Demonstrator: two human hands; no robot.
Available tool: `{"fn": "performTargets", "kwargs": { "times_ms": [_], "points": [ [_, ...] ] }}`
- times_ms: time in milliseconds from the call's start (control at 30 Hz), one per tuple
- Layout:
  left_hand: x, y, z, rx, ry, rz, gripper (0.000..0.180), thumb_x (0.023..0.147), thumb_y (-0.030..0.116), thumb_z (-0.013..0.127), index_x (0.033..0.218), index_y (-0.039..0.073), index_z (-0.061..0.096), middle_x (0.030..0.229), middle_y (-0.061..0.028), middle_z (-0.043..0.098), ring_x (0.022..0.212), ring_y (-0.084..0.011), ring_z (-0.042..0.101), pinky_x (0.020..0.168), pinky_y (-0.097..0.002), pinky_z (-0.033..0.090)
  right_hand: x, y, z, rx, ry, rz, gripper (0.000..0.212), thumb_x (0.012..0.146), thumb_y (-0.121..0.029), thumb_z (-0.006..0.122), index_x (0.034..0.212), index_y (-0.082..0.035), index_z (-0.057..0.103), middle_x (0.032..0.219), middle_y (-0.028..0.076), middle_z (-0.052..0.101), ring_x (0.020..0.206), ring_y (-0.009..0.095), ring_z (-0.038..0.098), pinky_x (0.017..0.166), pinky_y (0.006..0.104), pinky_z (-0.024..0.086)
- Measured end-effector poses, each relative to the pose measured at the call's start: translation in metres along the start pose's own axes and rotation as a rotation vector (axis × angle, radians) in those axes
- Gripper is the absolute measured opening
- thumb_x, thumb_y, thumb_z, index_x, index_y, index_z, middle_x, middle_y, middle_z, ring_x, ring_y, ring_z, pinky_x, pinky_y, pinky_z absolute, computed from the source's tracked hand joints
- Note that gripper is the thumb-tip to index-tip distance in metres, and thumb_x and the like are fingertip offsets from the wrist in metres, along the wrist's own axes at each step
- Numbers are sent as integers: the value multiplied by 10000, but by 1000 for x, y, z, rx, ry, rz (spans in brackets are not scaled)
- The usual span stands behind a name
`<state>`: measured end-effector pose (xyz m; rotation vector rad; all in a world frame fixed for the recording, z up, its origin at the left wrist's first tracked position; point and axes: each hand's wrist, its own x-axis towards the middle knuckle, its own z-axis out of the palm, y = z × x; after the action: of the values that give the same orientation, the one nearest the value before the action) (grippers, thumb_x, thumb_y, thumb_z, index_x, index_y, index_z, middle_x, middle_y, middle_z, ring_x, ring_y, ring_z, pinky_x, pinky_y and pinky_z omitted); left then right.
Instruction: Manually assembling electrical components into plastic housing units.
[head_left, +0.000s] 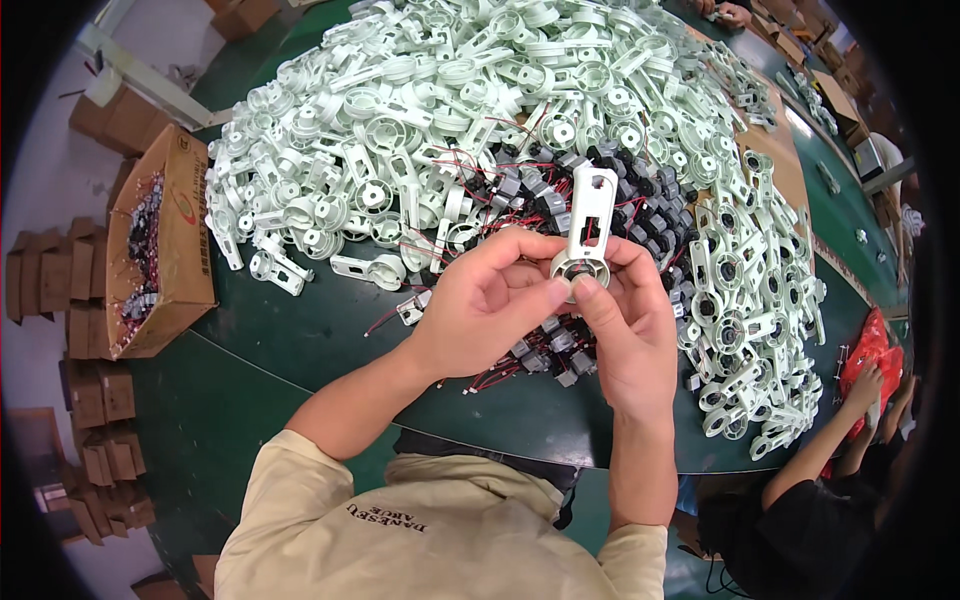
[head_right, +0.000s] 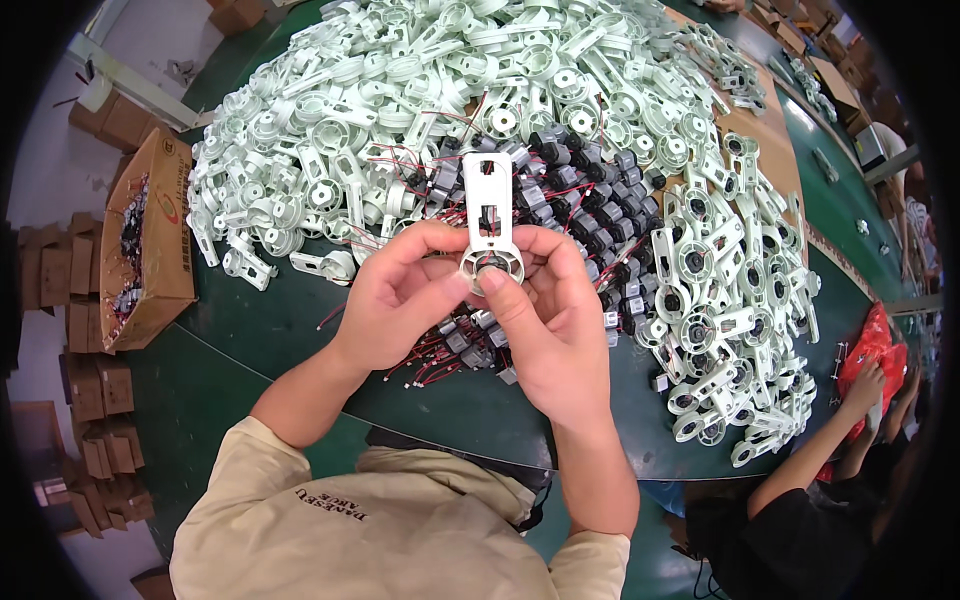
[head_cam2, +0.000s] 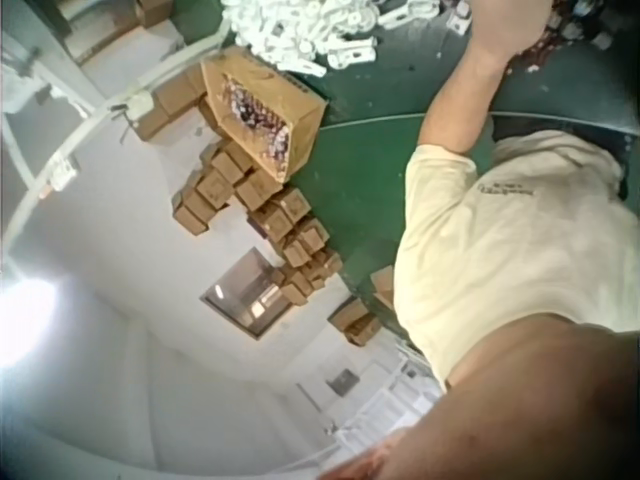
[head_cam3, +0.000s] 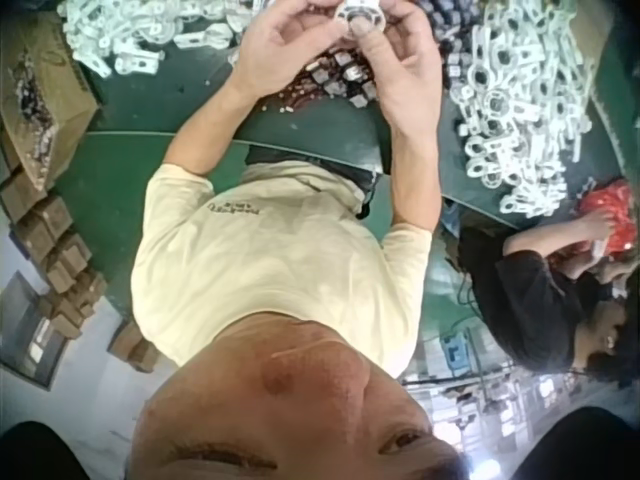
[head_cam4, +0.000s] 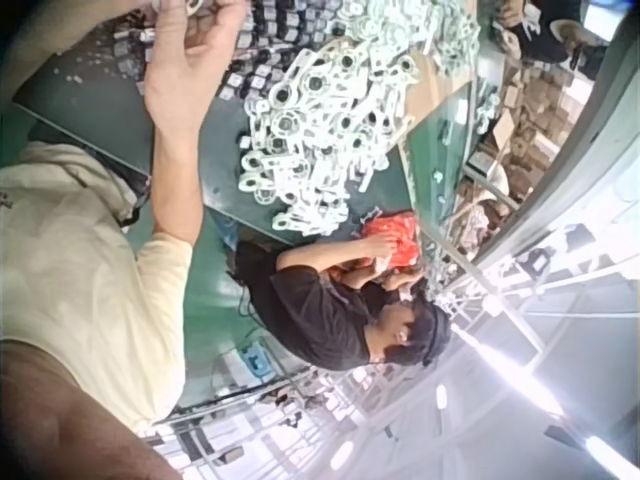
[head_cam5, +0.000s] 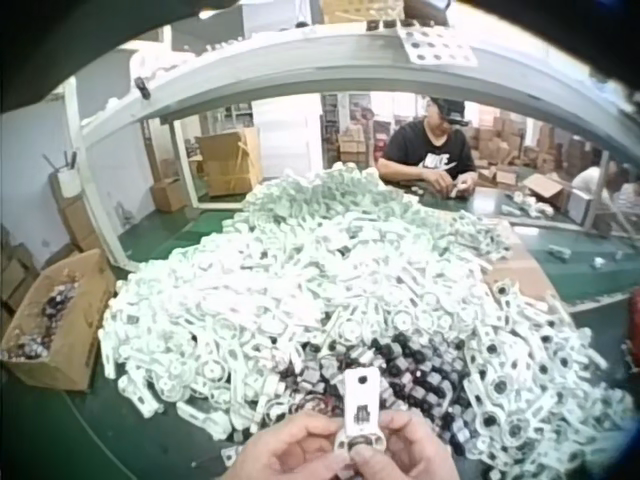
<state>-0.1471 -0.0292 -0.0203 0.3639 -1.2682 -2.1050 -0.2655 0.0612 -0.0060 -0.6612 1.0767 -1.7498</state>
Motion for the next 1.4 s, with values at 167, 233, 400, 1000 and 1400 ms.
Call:
{"fn": "performTargets", "kwargs": {
  "times_ms": [167, 233, 400, 1000, 1400],
  "points": [
    [0, -15, -11, 212, -59, 139, 283, 867, 59, 693, 1081, -1, 518, 974, -35, 585, 808, -51, 580, 686, -217, 487, -2, 11, -3, -121, -12, -45, 251, 933, 12, 536, 1157, 4, 424, 1022, 87, 570, 926, 108, 563, 803, 241, 467],
    [2, -18, -14, 351, -57, 195, 274, 850, 61, 711, 1053, 4, 536, 936, -28, 569, 773, -52, 565, 667, -214, 473, -3, 12, -3, -164, 18, -70, 247, 928, 12, 548, 1148, 4, 436, 1007, 75, 576, 912, 99, 559, 792, 235, 463],
    [1, -7, -11, 549, -71, 247, 331, 812, 18, 719, 1112, -2, 580, 972, -61, 541, 746, -73, 574, 656, -219, 479, 5, -9, -17, -210, -28, -21, 217, 916, 0, 588, 1115, 8, 503, 971, 29, 589, 842, 70, 546, 730, 207, 441],
    [-73, 40, -62, 985, 238, 83, 94, 840, 53, 681, 924, 26, 650, 795, -22, 618, 669, -80, 584, 572, -230, 450, -15, -44, -30, -1111, 201, -278, 101, 895, -13, 607, 989, 4, 640, 845, 40, 633, 737, 105, 567, 681, 233, 455],
    [-94, 47, -118, 1452, 716, 137, 168, 829, 74, 679, 976, 14, 624, 885, -121, 605, 650, -210, 608, 616, -318, 498, -13, -34, -33, -1507, -30, -308, 172, 822, 28, 590, 989, -13, 605, 926, 155, 562, 821, 335, 578, 725, 385, 463]
  ]
}}
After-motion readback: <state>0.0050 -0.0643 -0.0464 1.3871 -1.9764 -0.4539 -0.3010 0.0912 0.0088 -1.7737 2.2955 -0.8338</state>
